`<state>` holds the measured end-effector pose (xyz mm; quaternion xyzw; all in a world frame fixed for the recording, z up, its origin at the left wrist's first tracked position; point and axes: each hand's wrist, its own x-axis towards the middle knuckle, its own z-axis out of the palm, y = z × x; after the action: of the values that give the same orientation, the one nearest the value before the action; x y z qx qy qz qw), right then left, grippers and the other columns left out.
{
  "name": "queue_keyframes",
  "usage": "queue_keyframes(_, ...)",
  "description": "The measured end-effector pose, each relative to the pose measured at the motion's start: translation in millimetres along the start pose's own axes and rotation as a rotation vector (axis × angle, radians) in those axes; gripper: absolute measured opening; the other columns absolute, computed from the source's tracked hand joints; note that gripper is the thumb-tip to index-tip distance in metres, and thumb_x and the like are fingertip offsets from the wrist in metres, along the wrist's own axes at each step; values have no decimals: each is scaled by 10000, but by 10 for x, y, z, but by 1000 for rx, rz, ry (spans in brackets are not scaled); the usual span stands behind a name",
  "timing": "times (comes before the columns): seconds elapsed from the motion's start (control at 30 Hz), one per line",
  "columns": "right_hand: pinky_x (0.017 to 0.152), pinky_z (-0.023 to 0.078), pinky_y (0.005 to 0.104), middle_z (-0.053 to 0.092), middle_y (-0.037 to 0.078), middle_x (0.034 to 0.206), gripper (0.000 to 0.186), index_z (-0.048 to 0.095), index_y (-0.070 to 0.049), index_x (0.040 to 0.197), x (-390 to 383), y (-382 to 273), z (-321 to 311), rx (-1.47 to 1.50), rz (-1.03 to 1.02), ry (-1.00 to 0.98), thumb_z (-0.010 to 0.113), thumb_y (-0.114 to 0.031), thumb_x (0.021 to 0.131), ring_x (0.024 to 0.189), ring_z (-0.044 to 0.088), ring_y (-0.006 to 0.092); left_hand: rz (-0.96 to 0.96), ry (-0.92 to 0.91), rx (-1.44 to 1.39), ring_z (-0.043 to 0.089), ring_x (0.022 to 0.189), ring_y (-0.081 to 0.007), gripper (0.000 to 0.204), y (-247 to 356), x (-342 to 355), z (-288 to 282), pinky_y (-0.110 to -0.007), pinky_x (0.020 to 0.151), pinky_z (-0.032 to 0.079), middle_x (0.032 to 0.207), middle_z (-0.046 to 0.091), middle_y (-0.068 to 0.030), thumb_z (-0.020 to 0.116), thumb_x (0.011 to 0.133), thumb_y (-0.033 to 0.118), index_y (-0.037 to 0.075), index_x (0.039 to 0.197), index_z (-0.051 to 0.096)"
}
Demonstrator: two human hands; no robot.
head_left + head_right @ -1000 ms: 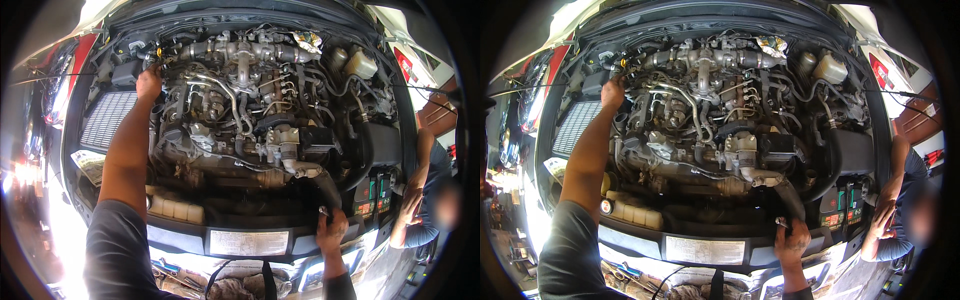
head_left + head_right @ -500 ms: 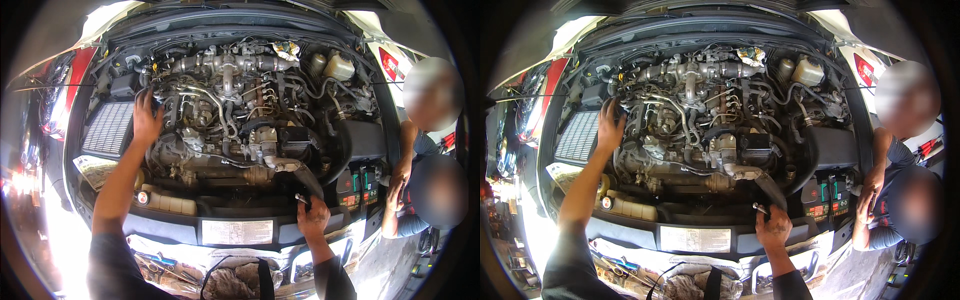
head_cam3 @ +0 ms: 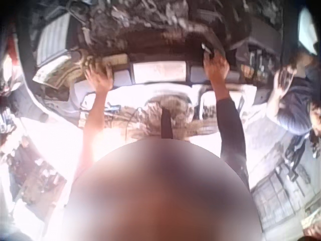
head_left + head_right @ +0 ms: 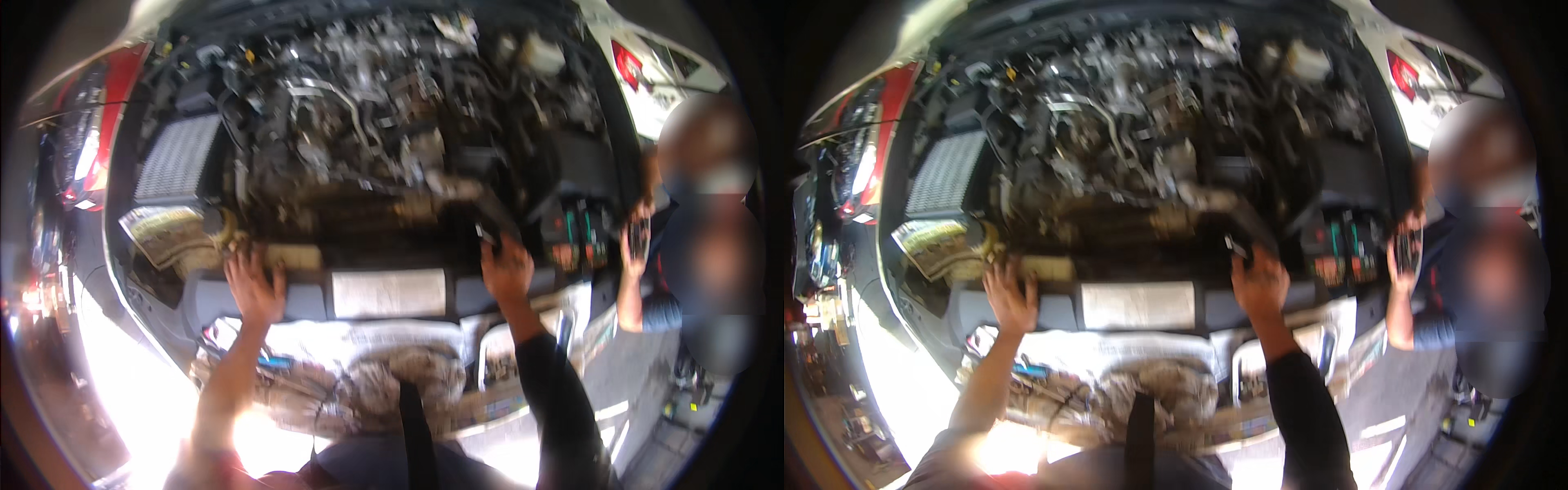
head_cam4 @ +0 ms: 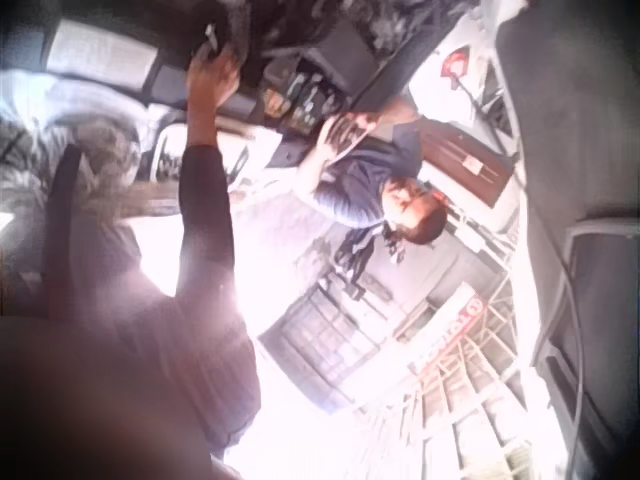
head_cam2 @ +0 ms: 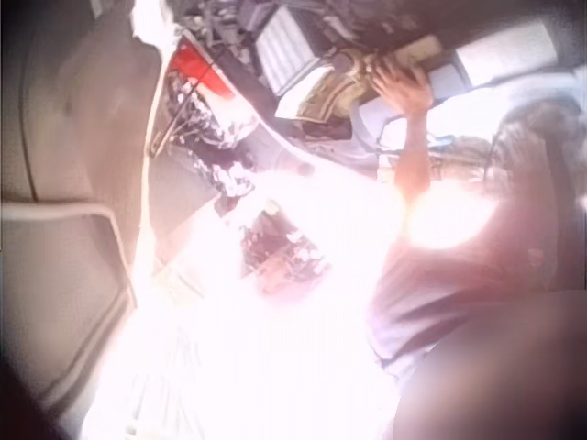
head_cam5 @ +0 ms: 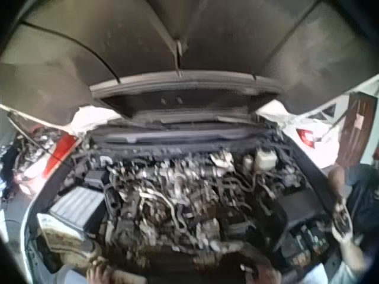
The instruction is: The person works under the hood of a car, using a wrench to loosen and remove bolts from engine components. He removes a metal part and places it on a newspaper-covered surface, then adjusts the newspaper and continues working on the engine with another person assisting nearby.
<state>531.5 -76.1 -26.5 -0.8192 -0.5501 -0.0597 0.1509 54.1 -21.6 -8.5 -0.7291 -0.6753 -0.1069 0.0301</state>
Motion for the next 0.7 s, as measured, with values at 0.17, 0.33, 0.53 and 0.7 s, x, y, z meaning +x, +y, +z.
queue_keyframes(0.17,964,587,516,778,119,1216,469,728,-145,1280,15,124,86,-353,-318,-87,662,-511,994,1137,735,337,81,125,55,424,1528,-449,573,-196,-32,303,-601,1292,273,1618,526,-210,549,1041,448,128,1510,627)
queue_keyframes(0.33,1056,553,479,752,206,1302,716,677,-59,1394,137,15,-286,226,54,-326,626,-647,989,1220,719,373,27,39,45,436,1514,-444,559,-165,33,159,-558,1275,309,1586,531,-271,551,1079,466,115,1509,620)
queue_keyframes(0.53,1018,560,508,672,230,1316,486,683,-42,1363,-850,810,-1050,475,-344,-126,740,-323,970,1189,679,408,137,110,-250,549,1403,-464,523,-361,-675,-510,-483,1209,417,1485,591,-294,640,1074,352,25,1480,606)
queue_keyframes(0.7,943,557,519,676,174,1147,229,711,-27,1100,-1738,1530,-1209,46,-838,-6,772,-97,891,1074,673,383,-9,-71,-381,647,1250,-440,313,-757,-2001,-846,-494,1130,474,1320,710,-237,702,1007,144,17,1294,702)
